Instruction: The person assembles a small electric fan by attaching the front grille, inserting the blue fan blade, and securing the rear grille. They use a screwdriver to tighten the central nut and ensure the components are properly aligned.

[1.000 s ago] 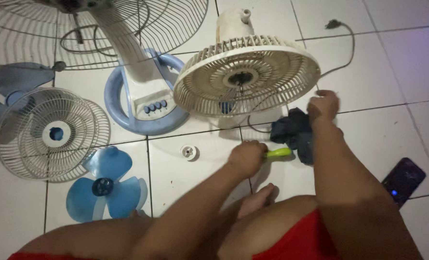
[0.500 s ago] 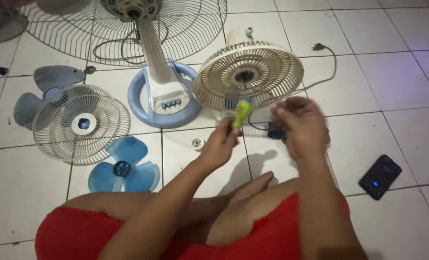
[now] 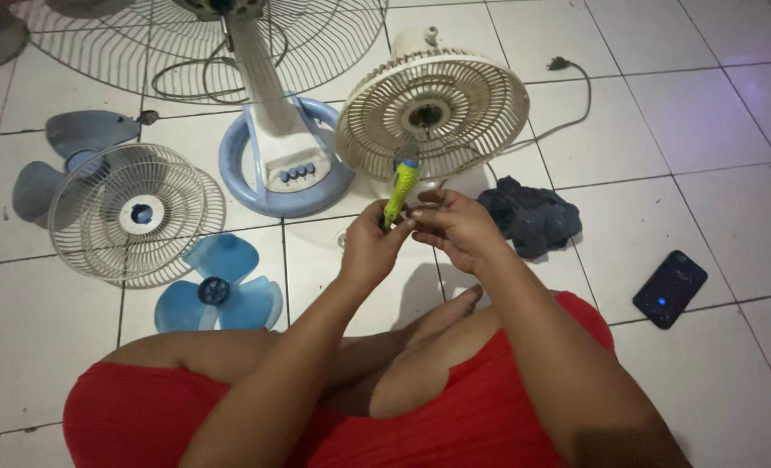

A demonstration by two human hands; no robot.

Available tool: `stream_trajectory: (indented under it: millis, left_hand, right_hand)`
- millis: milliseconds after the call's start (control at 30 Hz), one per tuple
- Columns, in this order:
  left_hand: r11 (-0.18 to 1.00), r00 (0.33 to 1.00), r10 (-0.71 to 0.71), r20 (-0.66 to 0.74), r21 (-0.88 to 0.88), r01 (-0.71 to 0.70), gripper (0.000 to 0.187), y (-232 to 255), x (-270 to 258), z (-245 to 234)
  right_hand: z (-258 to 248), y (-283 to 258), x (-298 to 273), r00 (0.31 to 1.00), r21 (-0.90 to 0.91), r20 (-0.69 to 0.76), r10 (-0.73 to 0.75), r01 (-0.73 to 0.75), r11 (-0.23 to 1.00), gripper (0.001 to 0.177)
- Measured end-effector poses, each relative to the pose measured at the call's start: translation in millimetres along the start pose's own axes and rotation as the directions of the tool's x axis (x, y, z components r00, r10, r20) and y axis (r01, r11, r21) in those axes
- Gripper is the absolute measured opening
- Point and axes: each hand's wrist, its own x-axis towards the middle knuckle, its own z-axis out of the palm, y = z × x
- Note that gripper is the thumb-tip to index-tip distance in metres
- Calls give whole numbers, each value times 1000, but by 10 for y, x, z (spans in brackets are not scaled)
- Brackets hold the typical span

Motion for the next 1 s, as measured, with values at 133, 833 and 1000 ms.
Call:
stream_trajectory:
  millis: [133,833,1000]
  left_hand:
    - [994,1000,30,3,108,-30,33,-38,24,-14]
    - [860,975,167,145,462,-216,22,-100,64,-38]
    - [841,981,136,139,507,-189,22,-172,119,-115]
  right_hand:
    - [20,45,21,1000,17,-6,9,-9,1000,35]
    - [63,-72,94,957,-306,36,-286,283,909,29]
    - [-70,-174,119,934,-229,-85,-347,321,919,24]
